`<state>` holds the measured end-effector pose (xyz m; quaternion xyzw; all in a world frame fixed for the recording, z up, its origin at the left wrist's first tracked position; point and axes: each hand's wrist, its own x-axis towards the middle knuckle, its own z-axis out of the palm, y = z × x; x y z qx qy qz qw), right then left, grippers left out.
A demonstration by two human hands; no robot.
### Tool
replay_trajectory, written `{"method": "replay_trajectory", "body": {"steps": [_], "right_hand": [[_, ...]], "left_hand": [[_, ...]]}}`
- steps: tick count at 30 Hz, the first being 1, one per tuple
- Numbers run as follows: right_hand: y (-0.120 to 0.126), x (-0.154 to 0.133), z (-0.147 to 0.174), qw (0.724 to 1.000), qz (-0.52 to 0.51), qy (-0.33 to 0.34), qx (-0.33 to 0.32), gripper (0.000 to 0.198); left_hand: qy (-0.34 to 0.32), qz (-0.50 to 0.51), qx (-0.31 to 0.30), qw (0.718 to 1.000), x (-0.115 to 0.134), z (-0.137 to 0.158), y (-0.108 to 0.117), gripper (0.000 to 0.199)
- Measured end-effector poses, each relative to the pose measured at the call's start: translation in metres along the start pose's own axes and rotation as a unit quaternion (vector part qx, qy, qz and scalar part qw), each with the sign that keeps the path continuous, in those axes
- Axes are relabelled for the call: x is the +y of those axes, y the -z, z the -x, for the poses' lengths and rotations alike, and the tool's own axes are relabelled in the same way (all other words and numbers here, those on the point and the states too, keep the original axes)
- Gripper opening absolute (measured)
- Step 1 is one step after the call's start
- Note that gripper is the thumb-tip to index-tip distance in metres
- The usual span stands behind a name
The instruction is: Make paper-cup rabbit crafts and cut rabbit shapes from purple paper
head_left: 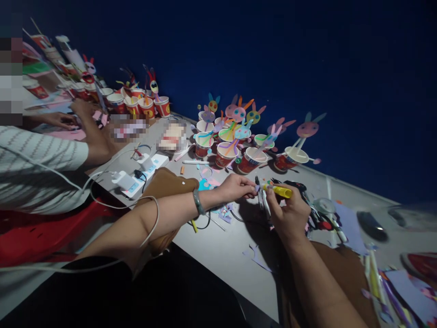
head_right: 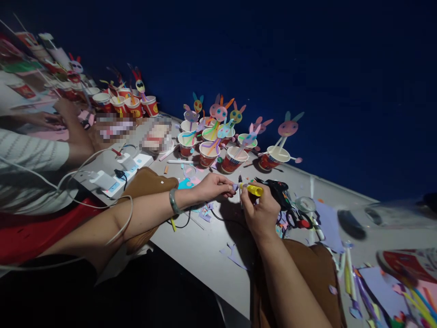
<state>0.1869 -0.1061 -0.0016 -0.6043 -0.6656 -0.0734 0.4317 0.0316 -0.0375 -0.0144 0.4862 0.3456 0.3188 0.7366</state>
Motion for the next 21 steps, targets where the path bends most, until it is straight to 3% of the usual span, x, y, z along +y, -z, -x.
{"method": "replay_trajectory", "body": {"steps": [4,6,10,14,21], "right_hand": [[0.001,-0.001,0.002,0.999,-0.019,-0.012,0.036,0.021],[0.001,-0.003,0.002,0.999,-0.024,0.007,0.021,0.02],[0.0,-0.005,0.002,0.999,-0.022,0.044,-0.023,0.018],[-0.001,-0.003,0.001,0.999,0.008,0.048,-0.008,0.017],[0.002,0.003,-0.001,0.998,0.004,-0.022,0.065,0.02]], "left_hand": [[0.017,-0.003,0.013,1.0,0.005,0.001,-0.001,0.01],[0.006,-0.027,0.012,1.0,0.005,0.001,0.0,0.012],[-0.055,-0.09,-0.01,0.994,-0.001,0.002,0.003,0.017],[-0.109,-0.132,-0.016,0.985,-0.007,0.003,0.003,0.018],[0.005,0.009,0.009,1.0,0.004,0.005,-0.002,0.013]]}}
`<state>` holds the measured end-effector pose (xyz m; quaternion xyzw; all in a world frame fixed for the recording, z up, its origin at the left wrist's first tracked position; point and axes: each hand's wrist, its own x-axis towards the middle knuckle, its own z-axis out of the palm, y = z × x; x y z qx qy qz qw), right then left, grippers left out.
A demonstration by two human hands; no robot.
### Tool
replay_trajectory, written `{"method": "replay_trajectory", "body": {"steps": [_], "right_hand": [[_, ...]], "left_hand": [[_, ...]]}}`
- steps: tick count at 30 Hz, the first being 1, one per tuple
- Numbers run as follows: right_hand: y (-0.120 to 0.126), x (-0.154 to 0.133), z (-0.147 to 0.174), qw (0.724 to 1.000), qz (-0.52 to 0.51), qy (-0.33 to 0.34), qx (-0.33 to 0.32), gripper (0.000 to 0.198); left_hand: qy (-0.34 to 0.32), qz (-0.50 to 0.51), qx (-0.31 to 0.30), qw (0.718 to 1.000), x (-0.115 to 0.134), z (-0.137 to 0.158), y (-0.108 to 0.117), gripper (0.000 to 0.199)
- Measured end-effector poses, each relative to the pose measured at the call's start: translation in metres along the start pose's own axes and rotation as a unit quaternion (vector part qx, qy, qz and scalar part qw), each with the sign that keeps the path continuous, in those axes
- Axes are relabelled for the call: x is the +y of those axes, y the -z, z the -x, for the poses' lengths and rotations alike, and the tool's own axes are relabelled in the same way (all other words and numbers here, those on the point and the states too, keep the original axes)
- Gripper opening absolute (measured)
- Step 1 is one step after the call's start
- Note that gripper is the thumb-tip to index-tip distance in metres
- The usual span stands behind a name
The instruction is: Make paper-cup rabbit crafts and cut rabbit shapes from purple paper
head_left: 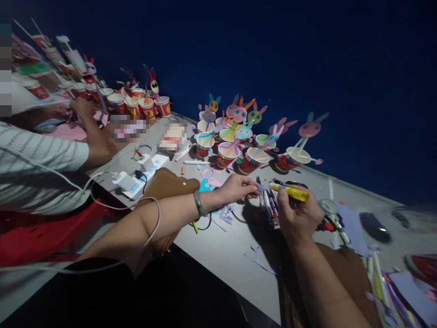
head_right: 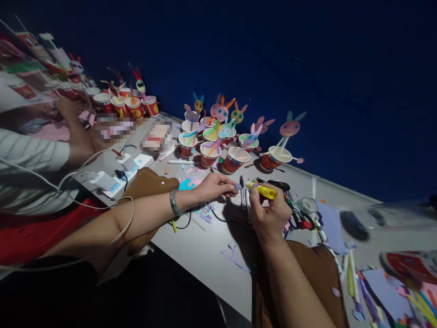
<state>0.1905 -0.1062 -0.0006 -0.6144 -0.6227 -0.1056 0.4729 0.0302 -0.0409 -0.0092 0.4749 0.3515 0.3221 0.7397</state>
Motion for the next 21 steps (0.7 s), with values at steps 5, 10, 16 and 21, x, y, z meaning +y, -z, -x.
{"method": "replay_trajectory", "body": {"steps": [5,10,16,21], "right_hand": [[-0.0006,-0.0046,0.0052,0.999,-0.026,0.031,-0.014,0.018],[-0.0065,-0.0044,0.0071,0.991,-0.017,0.118,-0.055,0.016],[-0.0077,-0.0019,0.0059,0.981,0.029,0.184,-0.057,0.016],[-0.0082,0.0,0.0045,0.976,0.06,0.205,-0.045,0.013]], "left_hand": [[0.05,0.087,0.002,0.995,0.0047,-0.001,0.001,0.008],[0.078,0.129,0.0,0.989,0.0052,0.0004,-0.001,0.008],[0.047,0.1,0.011,0.994,0.0056,0.0018,-0.0027,0.011],[0.051,0.105,0.024,0.993,0.0054,0.0007,-0.004,0.008]]}}
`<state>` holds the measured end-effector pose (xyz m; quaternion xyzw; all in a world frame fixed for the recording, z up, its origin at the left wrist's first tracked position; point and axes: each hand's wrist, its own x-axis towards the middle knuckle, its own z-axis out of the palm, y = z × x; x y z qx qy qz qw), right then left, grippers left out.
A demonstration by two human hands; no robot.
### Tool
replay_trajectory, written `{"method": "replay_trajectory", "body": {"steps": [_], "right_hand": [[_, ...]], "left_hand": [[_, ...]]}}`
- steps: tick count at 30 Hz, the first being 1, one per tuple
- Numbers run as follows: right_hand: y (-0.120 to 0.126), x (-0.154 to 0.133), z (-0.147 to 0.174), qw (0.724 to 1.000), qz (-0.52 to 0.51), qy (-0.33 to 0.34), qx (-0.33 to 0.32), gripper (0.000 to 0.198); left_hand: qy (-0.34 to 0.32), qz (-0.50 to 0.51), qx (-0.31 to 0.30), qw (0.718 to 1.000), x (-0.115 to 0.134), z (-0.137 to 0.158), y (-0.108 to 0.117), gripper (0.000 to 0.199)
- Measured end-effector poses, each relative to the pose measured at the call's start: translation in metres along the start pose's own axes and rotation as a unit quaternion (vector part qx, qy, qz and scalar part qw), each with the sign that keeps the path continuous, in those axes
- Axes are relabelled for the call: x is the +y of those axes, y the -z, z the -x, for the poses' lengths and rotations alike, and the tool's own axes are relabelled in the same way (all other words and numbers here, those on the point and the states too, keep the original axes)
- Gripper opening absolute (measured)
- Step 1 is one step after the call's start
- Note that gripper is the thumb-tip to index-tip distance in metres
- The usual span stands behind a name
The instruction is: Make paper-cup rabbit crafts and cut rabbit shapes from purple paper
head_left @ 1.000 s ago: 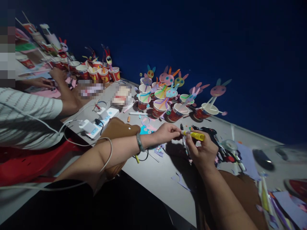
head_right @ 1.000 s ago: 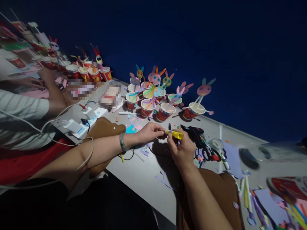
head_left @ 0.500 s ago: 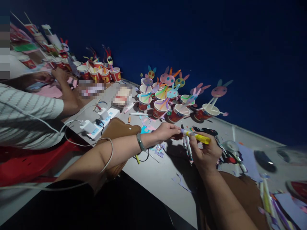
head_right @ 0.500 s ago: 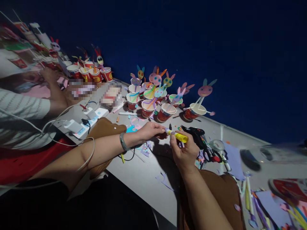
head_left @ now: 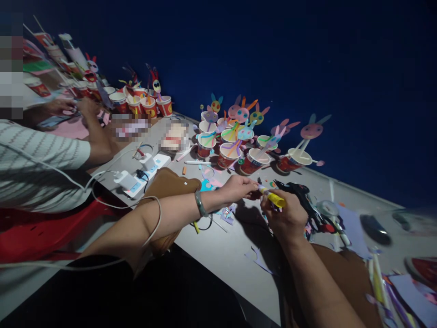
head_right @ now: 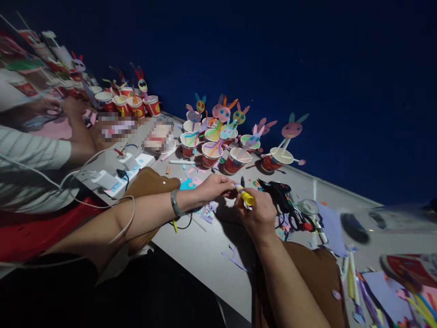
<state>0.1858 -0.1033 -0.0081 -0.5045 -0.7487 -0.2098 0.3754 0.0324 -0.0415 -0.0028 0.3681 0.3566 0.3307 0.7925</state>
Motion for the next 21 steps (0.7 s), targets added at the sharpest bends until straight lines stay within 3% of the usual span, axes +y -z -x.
{"method": "replay_trajectory", "body": {"steps": [9,11,17,21], "right_hand": [[-0.002,0.007,0.001,0.996,0.033,0.075,0.021,0.017],[-0.001,0.009,0.001,0.997,0.041,0.056,0.027,0.015],[0.006,0.003,0.002,0.993,-0.004,-0.106,0.053,0.019],[0.004,-0.003,0.003,0.995,-0.046,-0.084,0.017,0.017]], "left_hand": [[-0.01,-0.028,0.0,1.0,0.0,-0.001,0.003,0.01],[-0.007,-0.027,0.011,1.0,0.001,-0.002,0.003,0.009],[0.01,-0.027,0.015,0.999,0.001,-0.003,0.003,0.01],[-0.007,-0.029,-0.011,0.999,-0.001,-0.001,0.004,0.012]]}}
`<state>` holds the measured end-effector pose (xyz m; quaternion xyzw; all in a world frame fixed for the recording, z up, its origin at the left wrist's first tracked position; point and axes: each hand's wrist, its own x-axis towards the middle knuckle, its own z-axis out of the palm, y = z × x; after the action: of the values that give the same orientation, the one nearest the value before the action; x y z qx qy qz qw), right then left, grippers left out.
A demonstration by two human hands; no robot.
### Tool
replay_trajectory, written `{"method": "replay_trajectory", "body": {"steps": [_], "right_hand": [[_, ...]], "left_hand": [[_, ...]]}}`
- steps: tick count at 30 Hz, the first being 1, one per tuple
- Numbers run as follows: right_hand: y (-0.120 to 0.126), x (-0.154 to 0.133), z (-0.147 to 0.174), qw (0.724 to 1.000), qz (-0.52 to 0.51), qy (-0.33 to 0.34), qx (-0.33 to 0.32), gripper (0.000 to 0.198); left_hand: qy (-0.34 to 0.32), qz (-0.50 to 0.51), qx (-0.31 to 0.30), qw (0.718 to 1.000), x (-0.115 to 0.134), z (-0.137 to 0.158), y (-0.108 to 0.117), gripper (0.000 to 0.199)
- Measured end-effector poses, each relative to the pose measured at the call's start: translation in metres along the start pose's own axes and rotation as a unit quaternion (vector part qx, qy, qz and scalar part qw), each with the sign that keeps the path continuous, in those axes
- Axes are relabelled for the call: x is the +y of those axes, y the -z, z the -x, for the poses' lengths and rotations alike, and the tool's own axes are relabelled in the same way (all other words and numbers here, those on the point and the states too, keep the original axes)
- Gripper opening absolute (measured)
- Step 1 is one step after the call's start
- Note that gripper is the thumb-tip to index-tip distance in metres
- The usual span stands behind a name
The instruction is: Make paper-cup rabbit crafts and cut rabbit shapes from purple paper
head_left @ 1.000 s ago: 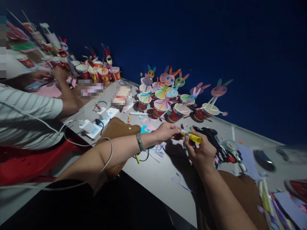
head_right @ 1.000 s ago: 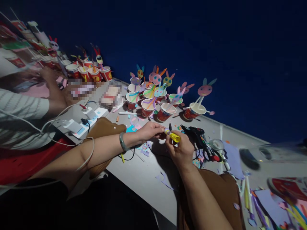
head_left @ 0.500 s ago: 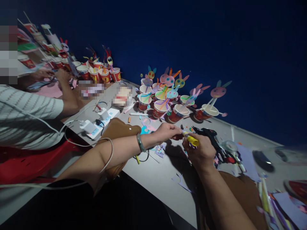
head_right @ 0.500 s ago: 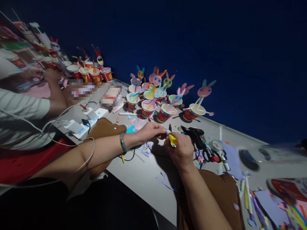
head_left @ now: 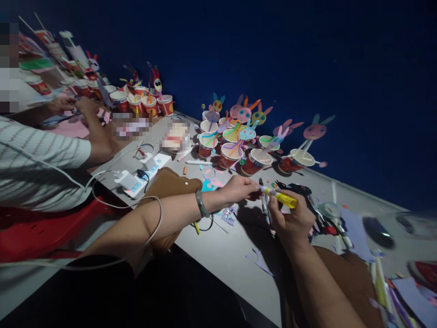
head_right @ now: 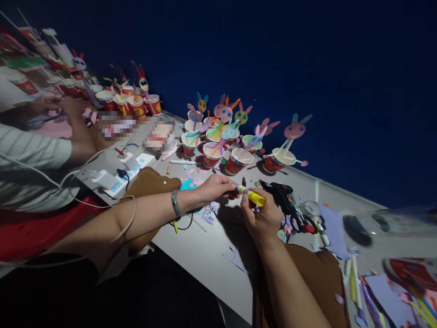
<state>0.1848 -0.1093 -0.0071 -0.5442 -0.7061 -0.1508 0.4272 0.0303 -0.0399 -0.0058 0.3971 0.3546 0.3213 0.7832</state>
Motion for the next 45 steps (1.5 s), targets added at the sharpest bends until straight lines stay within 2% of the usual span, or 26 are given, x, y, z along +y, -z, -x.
{"method": "replay_trajectory", "body": {"steps": [4,7,13,17,24,29,31,36,41,45], "right_hand": [[-0.005,0.002,-0.001,0.997,0.012,0.072,-0.023,0.019],[-0.006,0.005,-0.002,0.995,0.033,0.096,-0.013,0.019],[-0.002,0.007,-0.001,0.996,0.068,0.049,0.005,0.017],[0.0,0.002,0.003,0.998,0.052,0.027,0.033,0.021],[-0.01,0.004,0.002,0.993,0.024,0.115,-0.009,0.02],[-0.009,0.009,-0.003,0.987,0.039,0.154,-0.003,0.017],[-0.006,0.009,-0.003,0.988,0.061,0.139,0.008,0.014],[0.0,0.003,-0.001,0.997,0.067,0.041,0.011,0.016],[-0.005,0.001,-0.003,0.997,0.023,0.056,-0.054,0.014],[-0.005,0.009,-0.003,0.996,0.044,0.049,-0.058,0.01]], "left_hand": [[-0.022,-0.034,0.0,0.999,0.0,0.002,0.0,0.012],[-0.031,-0.064,0.003,0.997,0.0,0.002,-0.001,0.015],[-0.015,-0.06,0.02,0.998,-0.001,0.0,0.0,0.011],[-0.008,-0.041,0.03,0.999,0.001,0.003,-0.002,0.014],[0.045,0.032,0.024,0.998,0.004,0.004,-0.002,0.015],[0.03,0.024,0.03,0.999,0.002,0.001,0.0,0.012],[0.02,0.019,0.04,0.999,0.002,0.001,0.0,0.013],[0.006,-0.016,0.045,0.999,0.001,-0.001,0.002,0.012],[-0.005,-0.031,0.03,0.999,-0.001,-0.001,0.001,0.014],[-0.014,-0.031,0.043,0.998,0.005,0.002,0.001,0.012]]}}
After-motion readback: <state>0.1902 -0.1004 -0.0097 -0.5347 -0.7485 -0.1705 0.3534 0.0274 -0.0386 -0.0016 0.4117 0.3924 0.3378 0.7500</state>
